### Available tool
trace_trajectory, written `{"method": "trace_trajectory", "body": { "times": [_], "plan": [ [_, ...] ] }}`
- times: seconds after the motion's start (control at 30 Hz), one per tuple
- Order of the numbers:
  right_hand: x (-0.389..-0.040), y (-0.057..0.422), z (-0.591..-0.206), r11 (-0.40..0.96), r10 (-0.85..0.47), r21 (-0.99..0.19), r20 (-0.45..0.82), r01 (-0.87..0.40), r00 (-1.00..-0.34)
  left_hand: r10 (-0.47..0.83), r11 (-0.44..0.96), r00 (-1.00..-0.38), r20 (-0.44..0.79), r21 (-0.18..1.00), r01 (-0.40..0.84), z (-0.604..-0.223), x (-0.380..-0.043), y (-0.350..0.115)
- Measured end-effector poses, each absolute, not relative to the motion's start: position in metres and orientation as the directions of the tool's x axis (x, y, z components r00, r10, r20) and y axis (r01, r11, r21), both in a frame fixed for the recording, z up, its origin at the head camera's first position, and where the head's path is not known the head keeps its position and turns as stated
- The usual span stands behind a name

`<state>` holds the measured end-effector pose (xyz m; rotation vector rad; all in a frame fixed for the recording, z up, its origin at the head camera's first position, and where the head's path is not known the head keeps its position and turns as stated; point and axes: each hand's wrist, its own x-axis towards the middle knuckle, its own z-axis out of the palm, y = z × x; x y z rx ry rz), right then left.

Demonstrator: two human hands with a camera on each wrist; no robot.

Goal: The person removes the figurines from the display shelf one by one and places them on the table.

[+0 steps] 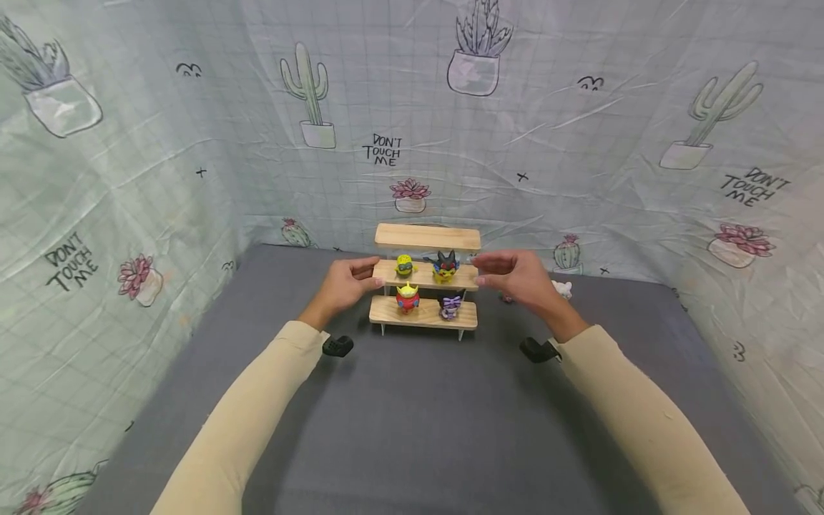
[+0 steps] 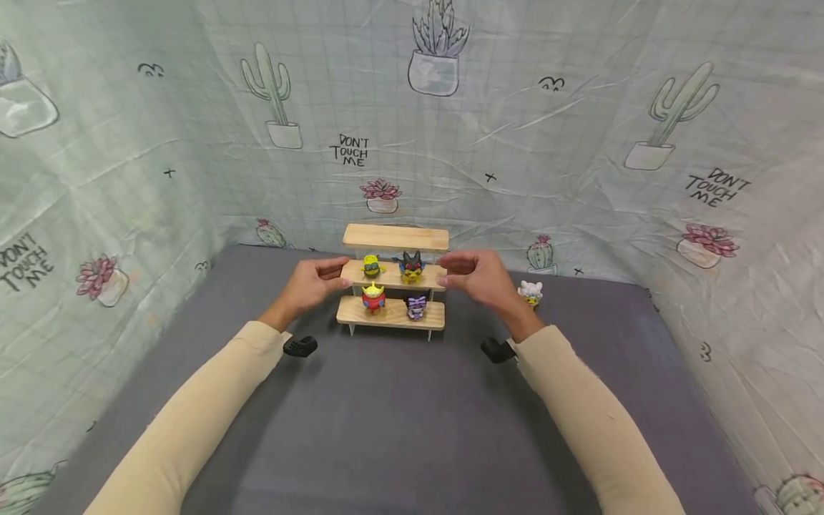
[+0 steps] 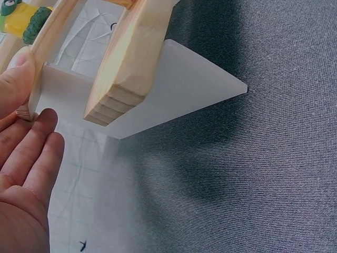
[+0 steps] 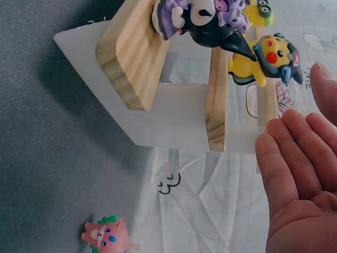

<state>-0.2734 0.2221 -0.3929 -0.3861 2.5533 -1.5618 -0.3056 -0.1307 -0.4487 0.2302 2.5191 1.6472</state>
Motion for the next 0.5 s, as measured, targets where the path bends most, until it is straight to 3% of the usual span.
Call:
{"method": "trace_trajectory", "body": {
  "times": [0.5],
  "plan": [
    [-0.289,0.2,-0.4,0.374,-0.315,-0.908,0.064,-0.186,-0.947,0.2,0.391,-0.98,-0.016,0.918,0.065,-0.449,-0.306,-0.131]
  ]
}}
